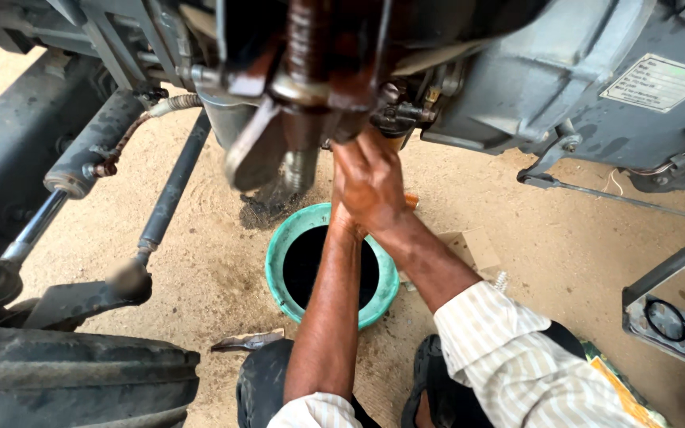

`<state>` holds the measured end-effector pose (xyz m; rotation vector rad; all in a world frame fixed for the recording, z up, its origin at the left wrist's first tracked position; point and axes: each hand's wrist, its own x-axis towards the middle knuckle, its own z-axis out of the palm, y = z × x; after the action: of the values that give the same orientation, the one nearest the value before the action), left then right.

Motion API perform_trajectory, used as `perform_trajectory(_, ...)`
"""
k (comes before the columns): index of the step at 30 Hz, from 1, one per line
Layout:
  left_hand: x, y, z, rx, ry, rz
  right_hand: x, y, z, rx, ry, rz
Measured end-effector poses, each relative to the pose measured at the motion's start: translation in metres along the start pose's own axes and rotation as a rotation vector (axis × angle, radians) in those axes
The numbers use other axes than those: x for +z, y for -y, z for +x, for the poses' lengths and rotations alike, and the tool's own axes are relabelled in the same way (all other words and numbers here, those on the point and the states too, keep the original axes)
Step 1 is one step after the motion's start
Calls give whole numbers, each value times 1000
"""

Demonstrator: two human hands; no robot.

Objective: The person sits on the ground beneath a tractor and uses a spanner to loosen the fuel filter assembly, draining fuel into a green basin. They then handle the filter bowl and an O-ring, wipe parts with a cloth, and reposition the filter while working by hand.

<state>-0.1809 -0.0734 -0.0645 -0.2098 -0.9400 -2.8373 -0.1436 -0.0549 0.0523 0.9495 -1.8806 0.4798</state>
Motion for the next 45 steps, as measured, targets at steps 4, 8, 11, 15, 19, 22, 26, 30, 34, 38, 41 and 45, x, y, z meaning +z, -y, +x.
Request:
perform_trajectory(4,9,-12,-5,-48,-26,-60,-31,0,1,138,-202,450)
perform_trajectory(8,19,-26,-11,-105,-85,-124,-79,-37,6,645,-568,784)
perform_trajectory(11,23,-33,-13,-128,-86,-125,-94,-78,0,688,-650,1128)
perform_trajectory(15,26,-36,-12,-138,-113,-148,-89,-107,-18,789,-611,1269)
perform_trajectory(19,28,-35,-13,-109,-121,-122,-86,-109,-24,894,-610,1286)
perform_trajectory(22,29,-36,-13,-128,-144,-113,-88,-110,-19,923,-598,1305)
perform_trajectory(26,29,-37,-10,-130,-145,-157,-92,-114,-11,1000,-585,1302)
perform_trajectory(30,30,-37,-10,-114,-146,-78,-95,-113,-7,990,-487,1331)
perform_trajectory(34,31,-37,-12,-130,-160,-70,-95,-97,-8,1054,-562,1161)
perform_trajectory(38,27,-35,-12,-107,-139,-60,-94,-80,-9,952,-520,1128)
perform_trajectory(41,23,-32,-11,-98,-107,-83,-98,-68,-9,905,-491,1142)
perform_trajectory(45,19,-28,-7,-122,-146,-110,-92,-36,-11,838,-421,937)
